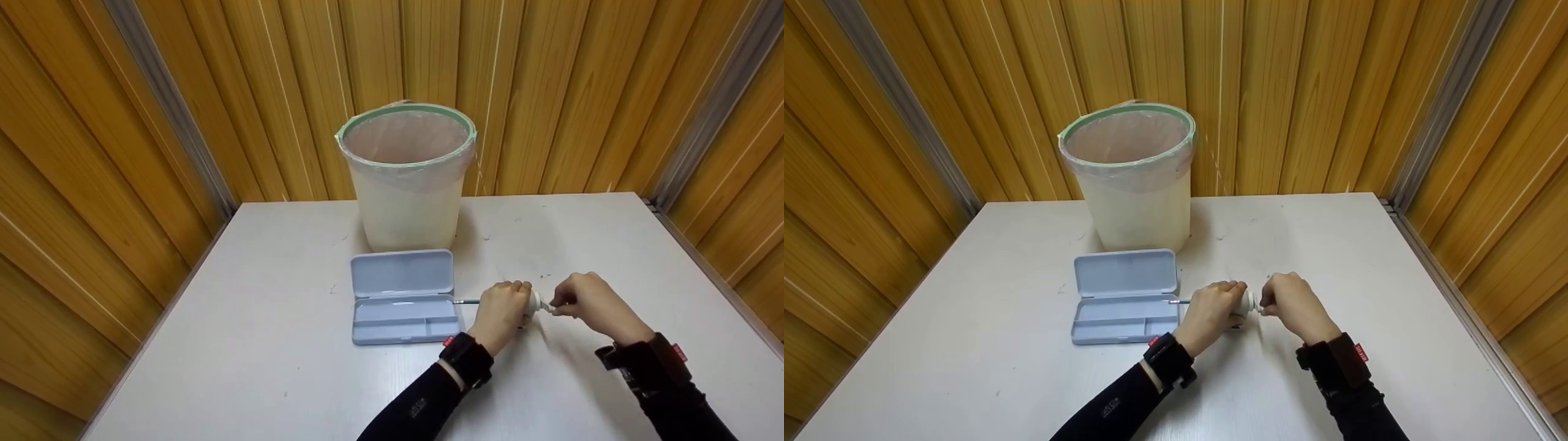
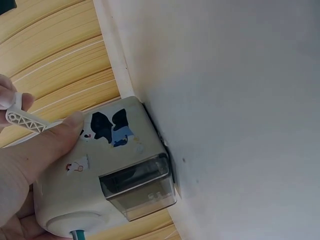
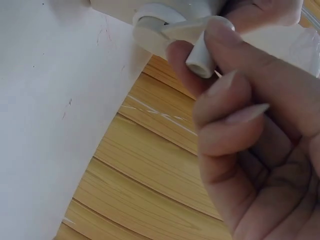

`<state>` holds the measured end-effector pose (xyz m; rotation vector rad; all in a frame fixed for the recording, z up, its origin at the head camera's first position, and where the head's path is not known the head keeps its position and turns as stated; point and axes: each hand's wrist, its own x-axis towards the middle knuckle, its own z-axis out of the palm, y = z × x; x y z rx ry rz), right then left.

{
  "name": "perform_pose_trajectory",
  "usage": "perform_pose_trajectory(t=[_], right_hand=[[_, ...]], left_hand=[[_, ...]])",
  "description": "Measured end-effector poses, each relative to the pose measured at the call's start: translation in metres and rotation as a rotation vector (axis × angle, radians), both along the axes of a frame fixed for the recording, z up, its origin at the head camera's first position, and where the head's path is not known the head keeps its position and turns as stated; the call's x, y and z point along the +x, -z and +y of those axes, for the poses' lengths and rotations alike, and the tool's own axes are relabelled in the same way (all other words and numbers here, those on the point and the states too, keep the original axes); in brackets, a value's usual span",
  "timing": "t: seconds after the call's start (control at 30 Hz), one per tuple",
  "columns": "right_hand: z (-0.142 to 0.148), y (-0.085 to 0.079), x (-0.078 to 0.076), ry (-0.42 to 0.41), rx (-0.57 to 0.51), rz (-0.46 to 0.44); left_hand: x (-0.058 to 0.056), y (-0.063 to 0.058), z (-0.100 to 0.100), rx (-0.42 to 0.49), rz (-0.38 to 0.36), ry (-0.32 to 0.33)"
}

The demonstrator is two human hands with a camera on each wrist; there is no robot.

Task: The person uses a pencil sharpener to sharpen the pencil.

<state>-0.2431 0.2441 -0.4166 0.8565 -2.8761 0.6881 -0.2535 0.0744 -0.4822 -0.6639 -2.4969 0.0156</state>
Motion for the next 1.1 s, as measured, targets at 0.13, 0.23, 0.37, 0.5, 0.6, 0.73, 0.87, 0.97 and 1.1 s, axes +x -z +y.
perform_pose_trajectory(t=[0.13, 0.23, 0.37, 0.5, 0.6, 0.73, 0.87, 0.97, 1.1], right_hand=[[-0.002, -0.003, -0.001, 0.033, -0.002, 0.034], [-0.004, -0.005, -0.002, 0.066, -0.020, 0.075], [-0.007, -0.006, -0.005, 0.121, -0.022, 0.128], [-0.010, -0.004, -0.009, 0.165, -0.016, 0.137], [-0.011, -0.002, -0.014, 0.181, -0.014, 0.151], [-0.013, 0.004, -0.025, 0.194, -0.026, 0.177], [-0.013, 0.014, -0.036, 0.198, -0.046, 0.179], [-0.012, 0.021, -0.043, 0.196, -0.053, 0.174], [-0.012, 0.030, -0.051, 0.176, -0.051, 0.168]], left_hand=[[0.001, 0.000, 0.000, -0.013, -0.009, -0.010], [0.000, -0.001, 0.000, -0.014, -0.011, -0.015], [0.000, -0.001, 0.000, -0.011, -0.004, -0.008], [0.000, 0.000, 0.000, -0.014, -0.001, -0.002], [0.001, 0.000, 0.000, -0.014, -0.004, -0.003], [0.000, -0.001, -0.001, -0.017, -0.010, -0.010], [0.000, -0.001, 0.000, -0.027, -0.016, -0.017], [0.001, 0.000, 0.001, -0.037, -0.016, -0.019], [0.000, 0.000, 0.000, -0.044, -0.005, -0.020]])
